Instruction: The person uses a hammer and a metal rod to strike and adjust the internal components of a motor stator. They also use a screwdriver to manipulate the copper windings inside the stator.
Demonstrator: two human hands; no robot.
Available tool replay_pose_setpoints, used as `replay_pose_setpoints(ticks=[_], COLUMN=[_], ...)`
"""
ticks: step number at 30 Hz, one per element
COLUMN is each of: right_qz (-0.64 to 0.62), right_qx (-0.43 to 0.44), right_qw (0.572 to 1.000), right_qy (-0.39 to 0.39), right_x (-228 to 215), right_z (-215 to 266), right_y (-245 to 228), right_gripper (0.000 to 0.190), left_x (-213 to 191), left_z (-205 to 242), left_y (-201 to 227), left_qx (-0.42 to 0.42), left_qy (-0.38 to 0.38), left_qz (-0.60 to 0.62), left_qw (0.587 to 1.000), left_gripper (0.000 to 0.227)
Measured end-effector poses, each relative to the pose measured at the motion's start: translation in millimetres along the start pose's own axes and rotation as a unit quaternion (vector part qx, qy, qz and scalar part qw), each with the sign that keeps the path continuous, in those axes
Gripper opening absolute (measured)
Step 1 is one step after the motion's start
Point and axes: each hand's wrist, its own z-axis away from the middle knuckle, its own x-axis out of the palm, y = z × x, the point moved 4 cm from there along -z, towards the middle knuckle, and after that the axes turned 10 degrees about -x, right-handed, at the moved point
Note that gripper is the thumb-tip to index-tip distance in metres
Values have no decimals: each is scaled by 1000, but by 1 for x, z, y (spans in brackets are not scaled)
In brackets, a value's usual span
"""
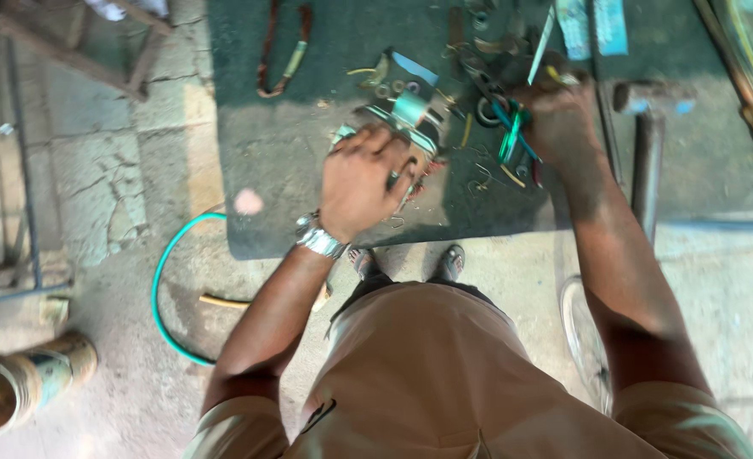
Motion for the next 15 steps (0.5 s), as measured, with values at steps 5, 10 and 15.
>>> replay_pose_setpoints(ticks=[5, 10, 15], right_qz=[-98, -258, -221], right_qx=[3, -161, -80], right_qw=[982, 946, 971], right_qy=[162, 110, 34], right_x=[-5, 15, 58], right_z=[24, 43, 47], right_y=[-64, -156, -151], right_gripper=[10, 31, 34], left_x=[6, 10, 21], left_z=[14, 19, 31], left_y=[-6, -7, -6], left_qx=[23, -3, -3], left_qy=[62, 84, 129], left_qz=[-43, -17, -50], left_qw=[997, 996, 990], left_gripper=[26, 34, 29])
